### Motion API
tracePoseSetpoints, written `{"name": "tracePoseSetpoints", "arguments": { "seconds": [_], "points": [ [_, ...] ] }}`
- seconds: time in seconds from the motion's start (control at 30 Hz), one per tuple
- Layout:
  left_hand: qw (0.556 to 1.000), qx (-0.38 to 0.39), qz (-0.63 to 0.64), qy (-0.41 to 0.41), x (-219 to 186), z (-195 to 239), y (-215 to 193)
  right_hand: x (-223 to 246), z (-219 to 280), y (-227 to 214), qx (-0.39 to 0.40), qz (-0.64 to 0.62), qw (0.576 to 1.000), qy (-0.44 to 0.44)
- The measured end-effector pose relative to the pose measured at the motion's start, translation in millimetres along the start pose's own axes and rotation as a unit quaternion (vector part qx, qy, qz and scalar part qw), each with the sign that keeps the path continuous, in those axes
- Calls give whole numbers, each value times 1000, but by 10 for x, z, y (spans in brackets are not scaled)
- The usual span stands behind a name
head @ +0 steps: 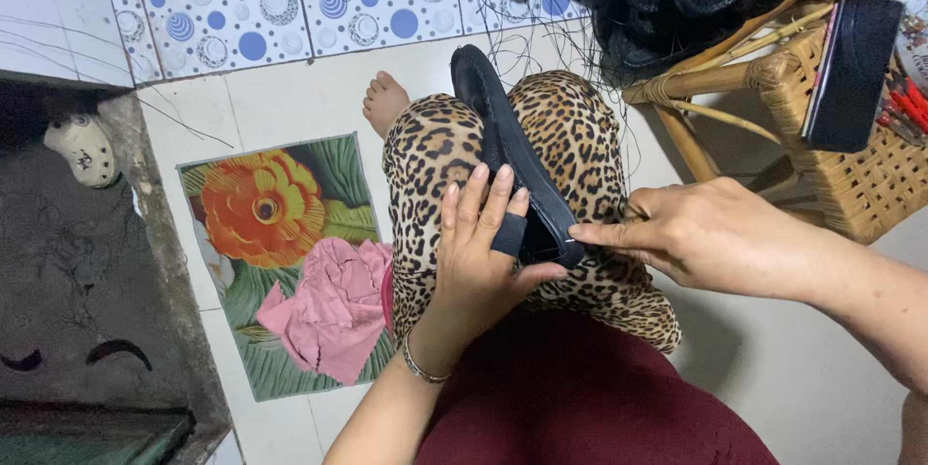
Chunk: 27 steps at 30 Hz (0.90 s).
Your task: The person sits on the floor and sews a black shoe using a needle and thread. They hold the shoe on their lap and repeatedly push the needle through the sole and upper parts of the shoe to stitch it together.
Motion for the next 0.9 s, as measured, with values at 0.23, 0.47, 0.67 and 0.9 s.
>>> {"name": "tracePoseSetpoints", "arguments": {
  "seconds": [0.23,0.47,0.67,0.9],
  "points": [
    [998,-7,-65,7,10,98,195,64,15,147,64,78,994,42],
    [999,-13,-32,13,-7,115,173,266,-113,-86,-80,12,993,-85],
    [997,-66,-26,29,-53,118,158,416,-215,-114,-78,19,994,-77],
    [993,-106,-4,43,-102,105,31,446,-184,-221,-152,-64,983,-84]
  ]
}}
Point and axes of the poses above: each hand's wrist, its own z-axis away from the middle knuckle, its own y-axis out of the palm, x = y × z, the point moved 10 cm from there along -z, towards the middle knuckle, and after that the axes turned 2 degrees about -x, right-handed, at the moved point
